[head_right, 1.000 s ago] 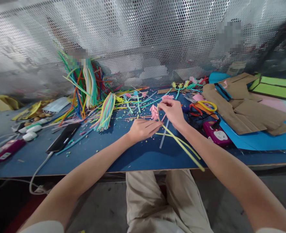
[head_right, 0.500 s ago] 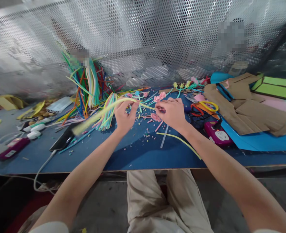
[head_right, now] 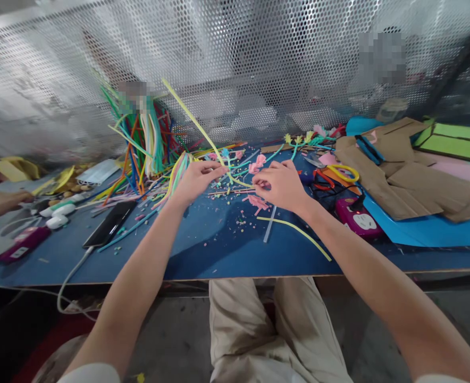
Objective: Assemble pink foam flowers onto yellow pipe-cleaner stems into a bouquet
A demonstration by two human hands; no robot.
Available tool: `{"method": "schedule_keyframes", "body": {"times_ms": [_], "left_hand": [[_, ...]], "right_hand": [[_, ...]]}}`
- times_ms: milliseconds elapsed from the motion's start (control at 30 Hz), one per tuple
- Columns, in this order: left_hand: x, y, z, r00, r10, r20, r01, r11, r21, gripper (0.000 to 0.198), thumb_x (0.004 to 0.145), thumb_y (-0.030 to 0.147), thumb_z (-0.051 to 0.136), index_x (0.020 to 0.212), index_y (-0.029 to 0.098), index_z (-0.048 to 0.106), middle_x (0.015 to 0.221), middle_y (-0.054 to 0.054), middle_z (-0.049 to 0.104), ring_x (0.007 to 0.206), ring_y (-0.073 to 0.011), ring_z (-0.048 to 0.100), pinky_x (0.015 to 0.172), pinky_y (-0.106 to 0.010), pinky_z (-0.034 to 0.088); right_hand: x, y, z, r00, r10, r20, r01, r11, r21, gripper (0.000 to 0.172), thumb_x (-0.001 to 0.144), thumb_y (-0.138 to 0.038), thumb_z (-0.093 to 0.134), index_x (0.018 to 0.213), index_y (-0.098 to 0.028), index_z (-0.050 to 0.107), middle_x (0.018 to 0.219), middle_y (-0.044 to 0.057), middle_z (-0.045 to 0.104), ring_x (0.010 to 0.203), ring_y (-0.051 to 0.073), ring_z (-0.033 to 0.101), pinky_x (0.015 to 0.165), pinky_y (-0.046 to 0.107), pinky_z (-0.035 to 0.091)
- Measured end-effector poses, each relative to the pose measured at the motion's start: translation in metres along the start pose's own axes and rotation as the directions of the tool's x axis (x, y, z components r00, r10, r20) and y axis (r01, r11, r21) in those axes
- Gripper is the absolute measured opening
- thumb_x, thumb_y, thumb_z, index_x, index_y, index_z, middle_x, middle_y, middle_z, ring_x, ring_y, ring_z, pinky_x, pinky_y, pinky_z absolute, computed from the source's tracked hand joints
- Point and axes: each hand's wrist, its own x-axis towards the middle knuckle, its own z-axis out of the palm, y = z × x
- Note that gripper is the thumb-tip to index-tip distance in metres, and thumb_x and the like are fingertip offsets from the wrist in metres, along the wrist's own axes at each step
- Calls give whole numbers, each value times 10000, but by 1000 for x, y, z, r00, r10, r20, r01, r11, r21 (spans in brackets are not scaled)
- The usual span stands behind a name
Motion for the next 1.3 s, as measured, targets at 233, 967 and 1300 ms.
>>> {"method": "schedule_keyframes", "body": {"times_ms": [233, 967, 1300], "left_hand": [[7, -25, 4, 980, -129, 148, 192, 789, -584, 366, 830, 509, 783, 1014, 193, 763, 832, -3, 645, 603, -56, 544, 570, -194, 437], [-19, -27, 44, 697, 99, 710, 421, 746, -517, 386, 787, 492, 811, 919, 133, 756, 520, 23, 511, 453, -74, 406, 469, -224, 235], [-14, -23, 46, 781, 57, 622, 299, 840, -453, 433, 730, 531, 840, 673, 127, 696, 454, 38, 482, 397, -46, 371, 417, -200, 226]], "right_hand": [[2, 6, 2, 958, 224, 181, -281, 600, 749, 171, 785, -364, 744, 763, -194, 739, 737, -3, 667, 661, 134, 540, 658, 297, 421], [-3, -6, 14, 772, 33, 634, -599, 369, 710, 171, 749, -314, 746, 801, -157, 791, 683, -1, 683, 640, 111, 558, 639, 261, 395], [-3, -18, 16, 887, 32, 460, -389, 589, 708, 189, 789, -345, 770, 748, -175, 700, 685, -28, 590, 620, 105, 484, 586, 264, 380]]}}
